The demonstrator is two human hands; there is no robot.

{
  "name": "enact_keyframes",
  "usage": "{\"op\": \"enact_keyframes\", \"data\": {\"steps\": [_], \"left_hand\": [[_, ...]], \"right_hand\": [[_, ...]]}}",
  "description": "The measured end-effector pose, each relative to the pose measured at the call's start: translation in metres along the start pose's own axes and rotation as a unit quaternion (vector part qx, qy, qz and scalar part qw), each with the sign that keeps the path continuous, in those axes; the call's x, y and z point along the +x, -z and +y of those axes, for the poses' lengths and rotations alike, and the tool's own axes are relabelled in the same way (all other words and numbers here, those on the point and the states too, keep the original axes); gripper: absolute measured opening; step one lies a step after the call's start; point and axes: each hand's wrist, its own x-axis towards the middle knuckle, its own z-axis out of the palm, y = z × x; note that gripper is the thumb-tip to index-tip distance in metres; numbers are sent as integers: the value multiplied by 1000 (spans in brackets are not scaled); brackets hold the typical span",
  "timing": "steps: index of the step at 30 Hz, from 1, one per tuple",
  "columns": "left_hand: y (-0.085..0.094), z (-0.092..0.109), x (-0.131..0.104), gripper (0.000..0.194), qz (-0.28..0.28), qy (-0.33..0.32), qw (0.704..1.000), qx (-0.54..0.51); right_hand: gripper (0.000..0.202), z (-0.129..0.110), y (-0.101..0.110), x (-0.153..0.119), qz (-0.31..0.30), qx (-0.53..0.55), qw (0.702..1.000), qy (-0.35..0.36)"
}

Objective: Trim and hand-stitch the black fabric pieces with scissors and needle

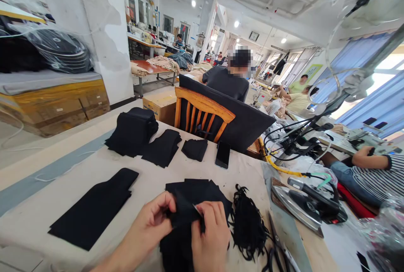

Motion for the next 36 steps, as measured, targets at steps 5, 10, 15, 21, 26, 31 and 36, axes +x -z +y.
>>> {"op": "enact_keyframes", "data": {"steps": [5, 10, 15, 21, 26, 31, 36], "left_hand": [[-7, -8, 0, 23, 30, -19, 994, 108], [-8, -11, 10, 12, 75, -55, 989, 112], [-15, -5, 6, 12, 112, -81, 987, 76], [-16, 4, 2, 14, 103, -53, 992, 50], [1, 3, 6, 13, 75, -15, 995, 66], [2, -3, 0, 10, 64, -26, 997, -25], [-6, -1, -4, 14, 83, 84, 982, -146]], "right_hand": [[21, -15, -10, -5, 27, 55, 998, -5], [21, -28, -23, -16, 44, 101, 994, 6], [26, -23, -24, -13, 21, 52, 998, -42], [32, -16, -17, -8, 8, 73, 997, -40], [16, -9, -14, -4, -10, 168, 975, -147], [10, -12, -21, -4, -63, 217, 954, -195], [14, -8, -23, -5, -23, 200, 965, -171]]}}
